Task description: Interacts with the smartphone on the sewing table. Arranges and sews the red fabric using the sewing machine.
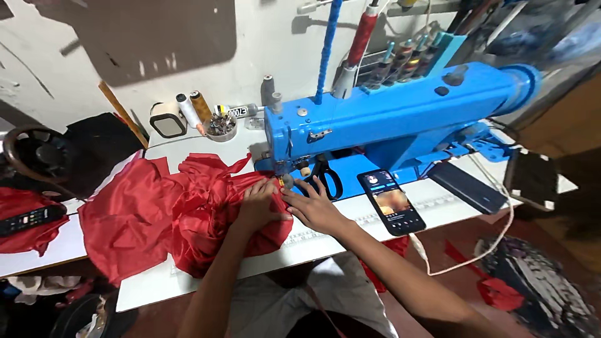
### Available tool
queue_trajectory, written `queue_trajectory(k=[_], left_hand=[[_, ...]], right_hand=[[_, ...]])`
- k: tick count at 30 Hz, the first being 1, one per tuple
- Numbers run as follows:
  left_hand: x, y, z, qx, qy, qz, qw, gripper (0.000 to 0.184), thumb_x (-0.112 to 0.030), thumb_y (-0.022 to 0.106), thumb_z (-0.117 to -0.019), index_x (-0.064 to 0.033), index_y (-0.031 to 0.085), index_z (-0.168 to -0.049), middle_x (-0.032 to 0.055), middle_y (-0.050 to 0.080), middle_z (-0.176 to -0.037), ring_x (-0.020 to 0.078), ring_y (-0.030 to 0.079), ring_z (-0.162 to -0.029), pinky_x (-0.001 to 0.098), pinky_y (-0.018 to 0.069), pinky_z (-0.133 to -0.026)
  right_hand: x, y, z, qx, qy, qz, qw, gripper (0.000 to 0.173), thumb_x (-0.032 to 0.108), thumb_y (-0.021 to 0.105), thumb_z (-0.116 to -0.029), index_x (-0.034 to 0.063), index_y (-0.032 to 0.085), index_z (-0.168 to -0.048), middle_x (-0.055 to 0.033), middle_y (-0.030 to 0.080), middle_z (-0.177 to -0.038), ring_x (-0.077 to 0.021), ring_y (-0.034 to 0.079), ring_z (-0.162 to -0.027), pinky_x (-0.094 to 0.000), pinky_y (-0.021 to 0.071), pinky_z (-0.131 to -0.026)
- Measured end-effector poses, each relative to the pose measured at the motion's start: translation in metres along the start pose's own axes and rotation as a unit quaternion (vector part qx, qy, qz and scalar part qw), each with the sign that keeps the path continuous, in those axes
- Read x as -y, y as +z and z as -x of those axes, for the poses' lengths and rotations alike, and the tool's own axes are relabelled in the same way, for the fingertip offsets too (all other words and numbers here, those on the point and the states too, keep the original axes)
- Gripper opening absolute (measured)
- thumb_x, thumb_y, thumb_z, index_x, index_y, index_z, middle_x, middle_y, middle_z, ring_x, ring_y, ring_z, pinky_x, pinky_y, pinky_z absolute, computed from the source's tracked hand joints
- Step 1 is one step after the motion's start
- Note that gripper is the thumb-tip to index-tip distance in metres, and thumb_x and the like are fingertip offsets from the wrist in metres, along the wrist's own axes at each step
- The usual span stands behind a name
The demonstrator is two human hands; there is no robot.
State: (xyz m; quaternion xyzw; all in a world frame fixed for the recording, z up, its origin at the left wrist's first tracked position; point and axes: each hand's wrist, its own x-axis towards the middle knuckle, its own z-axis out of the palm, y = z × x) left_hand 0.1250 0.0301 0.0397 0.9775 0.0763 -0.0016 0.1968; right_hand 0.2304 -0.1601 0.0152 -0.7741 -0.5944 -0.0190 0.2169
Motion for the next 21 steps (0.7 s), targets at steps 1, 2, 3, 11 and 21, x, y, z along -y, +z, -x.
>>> queue_trajectory(k=[1, 2, 3, 11, 21], left_hand=[[-0.0002, -0.0013, -0.0010, 0.007, -0.001, -0.001, 1.000, 0.075, -0.061, 0.079, -0.0787, -0.0057, 0.063, -0.127, 0.0107, 0.050, -0.154, 0.0305, 0.036, -0.150, 0.0570, 0.0288, -0.117], [-0.0001, -0.0017, -0.0019, 0.008, 0.001, -0.003, 1.000, 0.075, -0.061, 0.079, -0.0783, -0.0059, 0.064, -0.127, 0.0106, 0.052, -0.153, 0.0309, 0.037, -0.149, 0.0572, 0.0290, -0.117], [0.0003, -0.0021, -0.0027, 0.010, 0.002, -0.005, 1.000, 0.076, -0.061, 0.079, -0.0779, -0.0063, 0.063, -0.128, 0.0108, 0.053, -0.152, 0.0313, 0.037, -0.149, 0.0574, 0.0292, -0.117], [0.0009, -0.0019, -0.0067, 0.023, -0.008, -0.012, 1.000, 0.078, -0.064, 0.078, -0.0778, -0.0072, 0.062, -0.129, 0.0111, 0.053, -0.151, 0.0315, 0.033, -0.150, 0.0573, 0.0260, -0.118], [-0.0019, 0.0006, -0.0041, -0.005, 0.000, -0.010, 1.000, 0.079, -0.064, 0.078, -0.0779, -0.0063, 0.063, -0.130, 0.0113, 0.055, -0.149, 0.0325, 0.037, -0.149, 0.0571, 0.0267, -0.119]], right_hand=[[0.0001, 0.0004, -0.0004, -0.004, 0.000, 0.000, 1.000, 0.046, 0.038, 0.034, -0.1108, 0.0165, 0.064, -0.138, 0.0022, 0.057, -0.150, -0.0358, 0.036, -0.151, -0.0764, 0.0147, -0.115], [0.0003, 0.0011, -0.0004, -0.007, 0.002, 0.000, 1.000, 0.045, 0.037, 0.034, -0.1107, 0.0165, 0.065, -0.137, 0.0022, 0.058, -0.150, -0.0360, 0.037, -0.150, -0.0765, 0.0152, -0.115], [0.0006, 0.0016, -0.0003, -0.009, 0.004, -0.002, 1.000, 0.045, 0.037, 0.034, -0.1107, 0.0165, 0.065, -0.137, 0.0022, 0.058, -0.149, -0.0362, 0.038, -0.150, -0.0768, 0.0152, -0.115], [0.0002, 0.0031, 0.0000, -0.016, 0.004, -0.002, 1.000, 0.045, 0.037, 0.034, -0.1108, 0.0169, 0.065, -0.137, 0.0021, 0.058, -0.149, -0.0361, 0.038, -0.150, -0.0771, 0.0156, -0.115], [0.0000, 0.0028, -0.0004, -0.014, 0.012, -0.005, 1.000, 0.044, 0.036, 0.036, -0.1105, 0.0156, 0.064, -0.138, -0.0003, 0.058, -0.150, -0.0385, 0.039, -0.149, -0.0773, 0.0178, -0.114]])
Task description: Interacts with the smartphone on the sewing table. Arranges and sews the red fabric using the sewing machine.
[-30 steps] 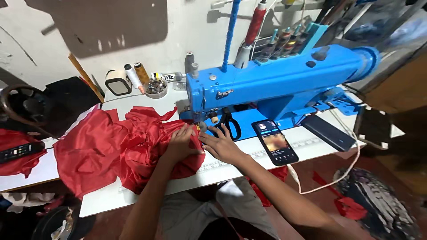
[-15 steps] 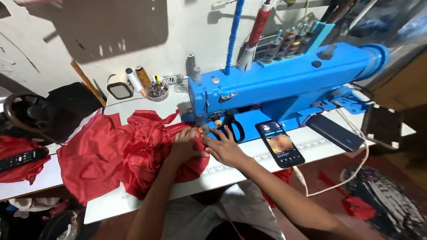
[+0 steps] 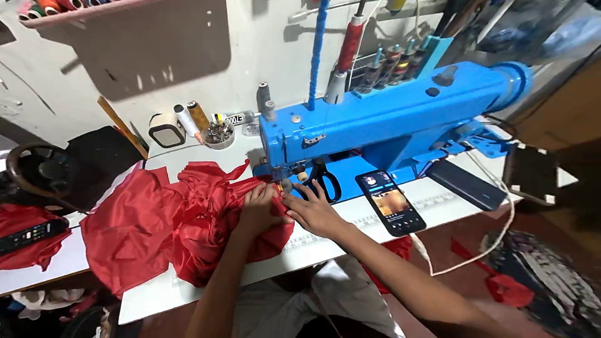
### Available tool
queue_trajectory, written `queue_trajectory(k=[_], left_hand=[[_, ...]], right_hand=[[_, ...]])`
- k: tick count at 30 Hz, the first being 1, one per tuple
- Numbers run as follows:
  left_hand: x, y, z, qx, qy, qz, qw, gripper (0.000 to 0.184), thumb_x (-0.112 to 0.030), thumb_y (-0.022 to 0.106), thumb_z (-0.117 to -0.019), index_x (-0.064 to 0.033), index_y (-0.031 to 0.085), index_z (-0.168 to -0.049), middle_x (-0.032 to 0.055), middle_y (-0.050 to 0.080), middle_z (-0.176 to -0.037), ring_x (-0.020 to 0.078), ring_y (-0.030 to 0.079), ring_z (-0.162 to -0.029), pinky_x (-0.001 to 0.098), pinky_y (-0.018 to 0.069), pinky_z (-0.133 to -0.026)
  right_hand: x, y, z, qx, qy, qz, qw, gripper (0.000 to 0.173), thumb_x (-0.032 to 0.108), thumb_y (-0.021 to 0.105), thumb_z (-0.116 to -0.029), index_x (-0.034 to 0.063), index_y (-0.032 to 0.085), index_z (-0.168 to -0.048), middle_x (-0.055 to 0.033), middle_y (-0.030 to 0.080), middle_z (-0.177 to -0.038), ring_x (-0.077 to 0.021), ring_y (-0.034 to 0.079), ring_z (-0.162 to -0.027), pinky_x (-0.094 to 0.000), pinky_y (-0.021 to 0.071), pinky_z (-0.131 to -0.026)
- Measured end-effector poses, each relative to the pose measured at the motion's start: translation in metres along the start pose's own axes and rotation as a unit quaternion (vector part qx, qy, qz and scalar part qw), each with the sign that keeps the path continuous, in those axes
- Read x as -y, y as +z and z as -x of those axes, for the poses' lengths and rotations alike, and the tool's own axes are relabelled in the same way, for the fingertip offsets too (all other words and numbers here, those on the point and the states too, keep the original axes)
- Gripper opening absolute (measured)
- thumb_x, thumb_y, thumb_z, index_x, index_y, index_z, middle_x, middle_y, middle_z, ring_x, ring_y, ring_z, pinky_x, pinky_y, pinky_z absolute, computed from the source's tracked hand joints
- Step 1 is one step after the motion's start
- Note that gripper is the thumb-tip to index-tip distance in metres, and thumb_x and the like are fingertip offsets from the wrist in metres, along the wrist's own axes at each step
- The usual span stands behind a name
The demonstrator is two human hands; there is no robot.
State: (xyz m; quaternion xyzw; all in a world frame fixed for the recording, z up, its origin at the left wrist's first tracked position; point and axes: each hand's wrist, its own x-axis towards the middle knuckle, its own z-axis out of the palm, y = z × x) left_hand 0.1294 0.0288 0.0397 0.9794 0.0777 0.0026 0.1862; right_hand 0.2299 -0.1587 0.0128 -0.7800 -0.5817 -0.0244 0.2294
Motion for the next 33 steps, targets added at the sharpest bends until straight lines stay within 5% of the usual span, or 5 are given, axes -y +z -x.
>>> queue_trajectory(k=[7, 9, 12, 18, 33], left_hand=[[-0.012, 0.005, 0.015, -0.075, 0.000, -0.017, 0.997, 0.060, -0.055, 0.072, -0.0878, -0.0036, 0.070, -0.119, 0.0146, 0.060, -0.144, 0.0363, 0.045, -0.143, 0.0606, 0.0337, -0.113], [-0.028, 0.011, 0.036, -0.134, 0.007, 0.000, 0.991, 0.040, -0.038, 0.068, -0.0952, 0.0006, 0.074, -0.105, 0.0202, 0.069, -0.122, 0.0399, 0.062, -0.122, 0.0589, 0.0463, -0.102], [-0.048, 0.032, 0.067, -0.197, 0.000, 0.012, 0.980, 0.041, -0.041, 0.073, -0.0899, 0.0005, 0.074, -0.093, 0.0190, 0.072, -0.100, 0.0371, 0.071, -0.096, 0.0512, 0.0587, -0.082], [-0.043, 0.053, 0.080, -0.301, 0.018, -0.025, 0.953, 0.019, -0.017, 0.065, -0.0898, -0.0026, 0.077, -0.089, 0.0146, 0.075, -0.096, 0.0331, 0.073, -0.089, 0.0455, 0.0600, -0.074], [-0.046, 0.048, 0.085, -0.244, 0.023, 0.024, 0.969, 0.027, -0.019, 0.054, -0.0955, -0.0013, 0.073, -0.088, 0.0147, 0.073, -0.098, 0.0329, 0.071, -0.092, 0.0492, 0.0574, -0.076]], right_hand=[[0.001, 0.001, -0.001, -0.015, 0.002, 0.001, 1.000, 0.039, 0.027, 0.041, -0.1089, 0.0147, 0.065, -0.137, -0.0005, 0.061, -0.147, -0.0388, 0.042, -0.147, -0.0777, 0.0195, -0.113], [0.001, -0.002, -0.004, -0.020, 0.003, -0.005, 1.000, 0.036, 0.017, 0.046, -0.1054, 0.0142, 0.067, -0.134, -0.0011, 0.063, -0.144, -0.0395, 0.045, -0.144, -0.0781, 0.0208, -0.112], [0.002, -0.008, -0.008, 0.006, 0.015, -0.019, 1.000, 0.037, 0.012, 0.048, -0.1033, 0.0149, 0.068, -0.133, -0.0009, 0.065, -0.141, -0.0386, 0.044, -0.145, -0.0770, 0.0173, -0.114], [0.000, -0.017, -0.008, -0.004, 0.025, -0.029, 0.999, 0.038, 0.015, 0.045, -0.1057, 0.0184, 0.068, -0.136, 0.0016, 0.065, -0.141, -0.0363, 0.044, -0.145, -0.0762, 0.0157, -0.115], [0.008, -0.008, 0.020, 0.029, -0.023, -0.006, 0.999, 0.043, 0.030, 0.040, -0.1093, 0.0195, 0.059, -0.147, 0.0028, 0.054, -0.154, -0.0371, 0.035, -0.151, -0.0818, 0.0134, -0.111]])
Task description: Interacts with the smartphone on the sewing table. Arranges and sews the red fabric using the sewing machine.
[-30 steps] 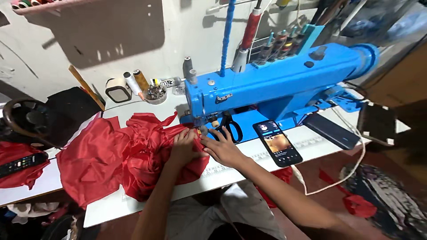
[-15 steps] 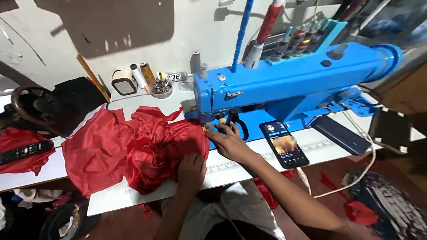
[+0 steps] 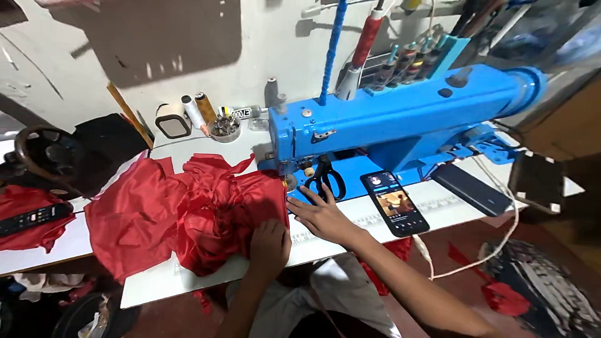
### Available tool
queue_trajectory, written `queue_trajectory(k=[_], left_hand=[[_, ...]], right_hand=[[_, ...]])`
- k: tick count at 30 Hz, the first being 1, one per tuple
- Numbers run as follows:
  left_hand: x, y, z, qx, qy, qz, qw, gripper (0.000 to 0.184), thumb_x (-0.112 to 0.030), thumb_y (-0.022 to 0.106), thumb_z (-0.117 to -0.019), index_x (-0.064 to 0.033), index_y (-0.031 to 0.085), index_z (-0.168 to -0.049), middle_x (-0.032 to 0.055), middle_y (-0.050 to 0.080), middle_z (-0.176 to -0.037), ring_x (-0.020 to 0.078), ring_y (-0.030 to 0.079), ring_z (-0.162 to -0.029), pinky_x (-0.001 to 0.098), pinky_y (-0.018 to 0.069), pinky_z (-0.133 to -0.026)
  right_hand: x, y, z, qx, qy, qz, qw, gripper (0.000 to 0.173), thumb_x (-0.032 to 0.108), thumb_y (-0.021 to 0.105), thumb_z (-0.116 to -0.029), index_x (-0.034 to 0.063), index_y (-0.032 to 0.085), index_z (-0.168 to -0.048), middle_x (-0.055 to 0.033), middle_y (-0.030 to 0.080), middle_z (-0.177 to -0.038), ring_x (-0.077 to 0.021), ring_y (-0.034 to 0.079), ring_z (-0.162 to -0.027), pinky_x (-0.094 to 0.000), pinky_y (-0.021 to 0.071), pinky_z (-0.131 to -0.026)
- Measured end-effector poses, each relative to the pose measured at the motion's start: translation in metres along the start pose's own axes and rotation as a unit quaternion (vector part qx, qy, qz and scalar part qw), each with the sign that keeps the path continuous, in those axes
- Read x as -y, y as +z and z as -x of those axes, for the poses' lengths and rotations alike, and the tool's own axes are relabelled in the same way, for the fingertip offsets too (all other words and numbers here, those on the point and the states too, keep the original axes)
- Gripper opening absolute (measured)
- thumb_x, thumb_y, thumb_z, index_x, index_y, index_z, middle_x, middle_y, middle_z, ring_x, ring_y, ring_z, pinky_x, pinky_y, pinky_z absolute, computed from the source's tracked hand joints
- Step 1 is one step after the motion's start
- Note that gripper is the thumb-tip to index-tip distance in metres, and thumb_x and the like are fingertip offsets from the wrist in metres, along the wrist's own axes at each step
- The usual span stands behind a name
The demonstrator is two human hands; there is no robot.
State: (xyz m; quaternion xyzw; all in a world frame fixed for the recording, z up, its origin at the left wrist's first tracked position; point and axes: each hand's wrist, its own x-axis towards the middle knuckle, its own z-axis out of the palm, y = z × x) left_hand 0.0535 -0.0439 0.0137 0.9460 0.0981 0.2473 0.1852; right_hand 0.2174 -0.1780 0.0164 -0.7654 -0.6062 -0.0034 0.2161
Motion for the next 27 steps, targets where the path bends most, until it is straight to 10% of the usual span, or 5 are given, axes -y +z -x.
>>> queue_trajectory(k=[11, 23, 27], left_hand=[[-0.001, -0.010, -0.010, 0.049, -0.022, 0.022, 0.998, 0.023, -0.015, 0.057, -0.0936, 0.0010, 0.072, -0.087, 0.0162, 0.072, -0.095, 0.0335, 0.071, -0.090, 0.0489, 0.0582, -0.076], [0.000, -0.035, -0.039, 0.121, -0.094, 0.150, 0.977, 0.029, -0.018, 0.052, -0.1028, 0.0044, 0.071, -0.099, 0.0171, 0.068, -0.101, 0.0230, 0.067, -0.091, 0.0365, 0.0554, -0.083], [0.018, -0.017, -0.077, 0.075, -0.098, 0.116, 0.986, 0.030, -0.016, 0.051, -0.1053, 0.0065, 0.066, -0.118, 0.0228, 0.065, -0.126, 0.0339, 0.062, -0.121, 0.0478, 0.0485, -0.105]], right_hand=[[-0.004, 0.004, -0.006, 0.002, -0.044, -0.022, 0.999, 0.045, 0.037, 0.037, -0.1104, 0.0192, 0.061, -0.144, 0.0036, 0.056, -0.152, -0.0346, 0.039, -0.150, -0.0796, 0.0135, -0.113], [-0.003, 0.014, -0.017, -0.163, -0.113, 0.033, 0.980, 0.023, 0.016, 0.058, -0.1016, 0.0156, 0.079, -0.110, 0.0013, 0.076, -0.118, -0.0285, 0.067, -0.120, -0.0653, 0.0391, -0.108], [-0.004, 0.018, -0.015, -0.164, -0.107, 0.036, 0.980, 0.024, 0.016, 0.058, -0.1010, 0.0167, 0.080, -0.111, 0.0011, 0.076, -0.119, -0.0291, 0.067, -0.120, -0.0647, 0.0402, -0.107]])
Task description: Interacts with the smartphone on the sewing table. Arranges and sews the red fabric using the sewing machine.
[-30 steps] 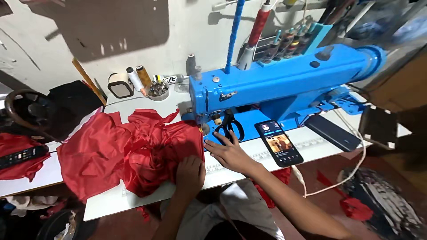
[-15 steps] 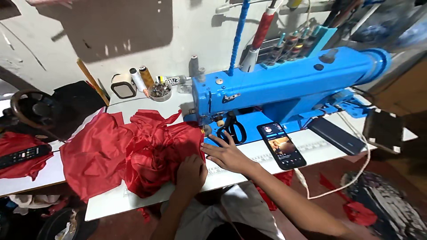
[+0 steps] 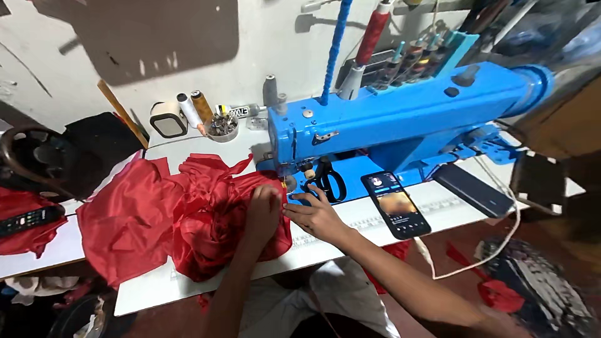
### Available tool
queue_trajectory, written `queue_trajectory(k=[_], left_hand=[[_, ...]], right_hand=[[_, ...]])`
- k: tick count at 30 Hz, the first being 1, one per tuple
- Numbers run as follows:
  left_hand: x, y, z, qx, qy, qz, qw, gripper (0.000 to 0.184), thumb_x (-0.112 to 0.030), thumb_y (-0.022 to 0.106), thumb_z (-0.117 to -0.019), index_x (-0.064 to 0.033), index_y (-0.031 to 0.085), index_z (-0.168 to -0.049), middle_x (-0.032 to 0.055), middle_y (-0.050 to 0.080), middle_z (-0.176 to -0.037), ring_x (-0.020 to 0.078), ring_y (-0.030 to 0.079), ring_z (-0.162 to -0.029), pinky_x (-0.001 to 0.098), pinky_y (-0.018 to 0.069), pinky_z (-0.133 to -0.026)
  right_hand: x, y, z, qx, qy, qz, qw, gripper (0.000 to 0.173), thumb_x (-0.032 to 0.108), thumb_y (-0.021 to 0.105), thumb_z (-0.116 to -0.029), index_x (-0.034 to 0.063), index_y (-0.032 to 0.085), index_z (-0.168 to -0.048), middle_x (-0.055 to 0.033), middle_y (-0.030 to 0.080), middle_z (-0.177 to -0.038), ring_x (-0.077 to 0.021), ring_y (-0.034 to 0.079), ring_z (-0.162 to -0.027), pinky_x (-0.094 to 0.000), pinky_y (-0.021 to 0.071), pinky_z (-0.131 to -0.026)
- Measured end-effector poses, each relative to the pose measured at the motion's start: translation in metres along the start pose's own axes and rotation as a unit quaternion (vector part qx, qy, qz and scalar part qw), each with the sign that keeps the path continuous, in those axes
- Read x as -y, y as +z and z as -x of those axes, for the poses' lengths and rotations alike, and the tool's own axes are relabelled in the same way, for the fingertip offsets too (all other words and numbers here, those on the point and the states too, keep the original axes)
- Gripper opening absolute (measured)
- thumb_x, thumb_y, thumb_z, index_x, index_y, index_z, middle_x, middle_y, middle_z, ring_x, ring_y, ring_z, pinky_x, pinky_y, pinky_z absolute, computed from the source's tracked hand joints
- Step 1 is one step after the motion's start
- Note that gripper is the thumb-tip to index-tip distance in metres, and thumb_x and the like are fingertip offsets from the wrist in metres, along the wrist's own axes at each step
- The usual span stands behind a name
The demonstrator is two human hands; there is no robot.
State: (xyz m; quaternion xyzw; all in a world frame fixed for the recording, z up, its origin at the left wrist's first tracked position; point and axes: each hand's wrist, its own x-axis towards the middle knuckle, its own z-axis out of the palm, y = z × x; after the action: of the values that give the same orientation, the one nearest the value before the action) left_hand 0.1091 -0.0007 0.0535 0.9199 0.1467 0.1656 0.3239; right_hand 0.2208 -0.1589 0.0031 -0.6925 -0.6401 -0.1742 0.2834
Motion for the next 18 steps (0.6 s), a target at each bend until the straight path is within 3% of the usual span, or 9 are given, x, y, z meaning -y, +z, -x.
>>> queue_trajectory(k=[3, 5, 8, 12, 15, 18], left_hand=[[0.028, 0.014, -0.023, 0.052, 0.030, -0.075, 0.995, 0.042, -0.023, 0.047, -0.1071, 0.0013, 0.056, -0.141, 0.0191, 0.055, -0.148, 0.0351, 0.044, -0.145, 0.0534, 0.0337, -0.119], [0.031, 0.010, -0.028, 0.107, 0.020, -0.137, 0.984, 0.048, -0.028, 0.044, -0.1083, -0.0024, 0.050, -0.148, 0.0156, 0.048, -0.156, 0.0336, 0.034, -0.152, 0.0546, 0.0276, -0.121], [0.028, 0.001, -0.033, 0.145, 0.023, -0.168, 0.975, 0.048, -0.028, 0.047, -0.1058, -0.0049, 0.052, -0.148, 0.0153, 0.048, -0.156, 0.0354, 0.033, -0.151, 0.0584, 0.0275, -0.119], [0.021, -0.008, -0.043, 0.157, 0.027, -0.203, 0.966, 0.050, -0.036, 0.062, -0.0976, -0.0108, 0.061, -0.141, 0.0179, 0.052, -0.150, 0.0404, 0.041, -0.143, 0.0661, 0.0325, -0.107], [0.016, -0.012, -0.048, 0.193, -0.002, -0.214, 0.958, 0.054, -0.043, 0.062, -0.0968, -0.0168, 0.058, -0.144, 0.0178, 0.046, -0.155, 0.0415, 0.035, -0.147, 0.0678, 0.0287, -0.109], [0.014, -0.016, -0.050, 0.233, -0.035, -0.202, 0.951, 0.058, -0.044, 0.059, -0.0998, -0.0198, 0.050, -0.152, 0.0148, 0.034, -0.164, 0.0413, 0.019, -0.155, 0.0715, 0.0171, -0.114]], right_hand=[[-0.001, 0.001, 0.002, 0.003, 0.007, -0.004, 1.000, 0.024, 0.017, 0.058, -0.1011, 0.0168, 0.080, -0.111, 0.0003, 0.076, -0.120, -0.0301, 0.067, -0.119, -0.0642, 0.0410, -0.107], [-0.002, -0.001, 0.002, 0.007, 0.013, -0.005, 1.000, 0.023, 0.017, 0.059, -0.1010, 0.0159, 0.079, -0.111, -0.0011, 0.076, -0.120, -0.0309, 0.067, -0.119, -0.0635, 0.0418, -0.107], [-0.001, -0.001, 0.002, 0.014, 0.025, -0.004, 1.000, 0.024, 0.017, 0.056, -0.1024, 0.0134, 0.078, -0.110, -0.0031, 0.075, -0.121, -0.0302, 0.067, -0.117, -0.0608, 0.0431, -0.107], [-0.001, 0.000, 0.002, 0.025, 0.044, -0.011, 0.999, 0.027, 0.019, 0.050, -0.1039, 0.0104, 0.075, -0.103, -0.0067, 0.073, -0.125, -0.0309, 0.066, -0.119, -0.0606, 0.0418, -0.108], [0.001, -0.003, 0.001, 0.042, 0.058, -0.023, 0.997, 0.029, 0.020, 0.045, -0.1046, 0.0084, 0.072, -0.100, -0.0090, 0.071, -0.128, -0.0330, 0.064, -0.124, -0.0637, 0.0380, -0.110], [0.002, -0.003, 0.000, 0.055, 0.066, -0.030, 0.996, 0.030, 0.021, 0.044, -0.1044, 0.0070, 0.070, -0.099, -0.0100, 0.070, -0.131, -0.0349, 0.062, -0.127, -0.0658, 0.0369, -0.110]])
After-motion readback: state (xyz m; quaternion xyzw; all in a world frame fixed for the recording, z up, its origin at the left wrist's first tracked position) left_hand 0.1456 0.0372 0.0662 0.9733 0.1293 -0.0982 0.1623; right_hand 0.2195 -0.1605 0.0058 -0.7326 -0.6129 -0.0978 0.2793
